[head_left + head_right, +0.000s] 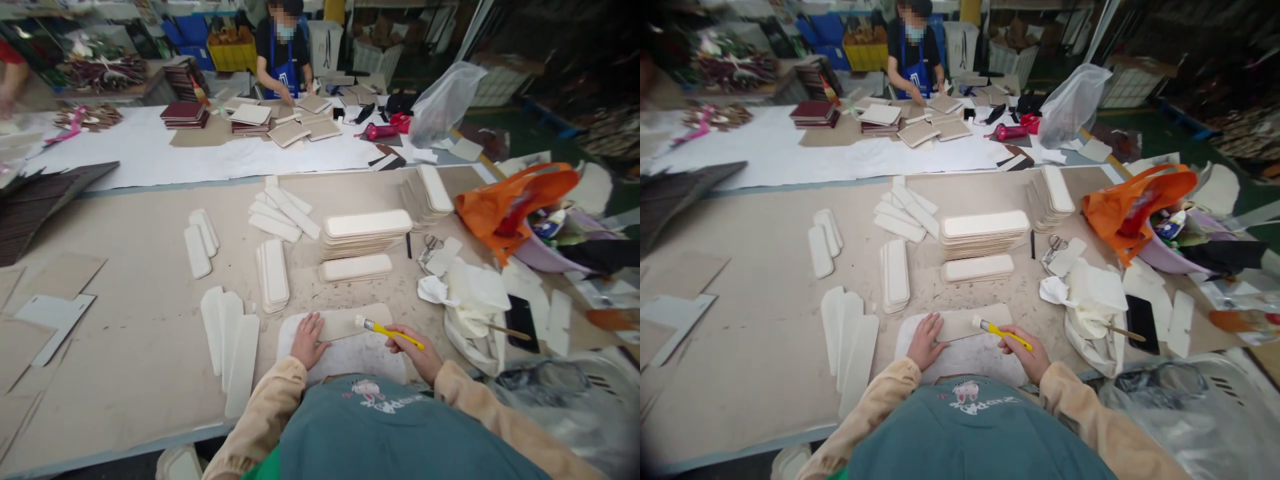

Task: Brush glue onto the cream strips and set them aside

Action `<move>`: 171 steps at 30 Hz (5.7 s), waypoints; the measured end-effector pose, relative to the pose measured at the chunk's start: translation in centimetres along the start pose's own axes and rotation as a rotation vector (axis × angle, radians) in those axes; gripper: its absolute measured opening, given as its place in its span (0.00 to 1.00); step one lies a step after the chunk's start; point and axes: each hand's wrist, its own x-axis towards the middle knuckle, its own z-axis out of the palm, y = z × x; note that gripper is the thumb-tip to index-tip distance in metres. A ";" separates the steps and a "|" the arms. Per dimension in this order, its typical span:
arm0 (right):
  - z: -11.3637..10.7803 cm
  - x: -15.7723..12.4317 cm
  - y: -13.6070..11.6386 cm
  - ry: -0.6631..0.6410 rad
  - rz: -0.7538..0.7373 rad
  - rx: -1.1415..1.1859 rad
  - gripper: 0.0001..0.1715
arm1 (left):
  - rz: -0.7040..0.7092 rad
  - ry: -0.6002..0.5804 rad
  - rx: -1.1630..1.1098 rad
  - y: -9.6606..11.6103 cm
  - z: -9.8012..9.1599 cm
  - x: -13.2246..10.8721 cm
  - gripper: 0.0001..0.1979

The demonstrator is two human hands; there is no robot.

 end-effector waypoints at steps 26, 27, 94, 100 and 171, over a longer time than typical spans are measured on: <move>7.9 5.1 -0.3 -0.236 -0.107 -0.159 0.16 | -0.033 0.067 -0.049 -0.5 0.2 -0.2 0.36; 8.1 5.3 -0.3 -0.229 -0.112 -0.165 0.17 | -0.034 0.064 -0.048 -0.5 0.2 -0.2 0.36; 3.0 4.2 2.2 -0.083 -0.064 -0.222 0.15 | 0.035 0.118 0.023 -1.1 0.6 -0.2 0.35; -1.1 3.5 2.5 0.073 -0.022 -0.244 0.17 | 0.030 0.110 0.049 -1.0 0.7 -0.1 0.34; 0.9 1.7 0.8 0.218 0.148 -0.359 0.29 | -0.043 0.102 -0.171 -0.4 -0.1 -0.8 0.43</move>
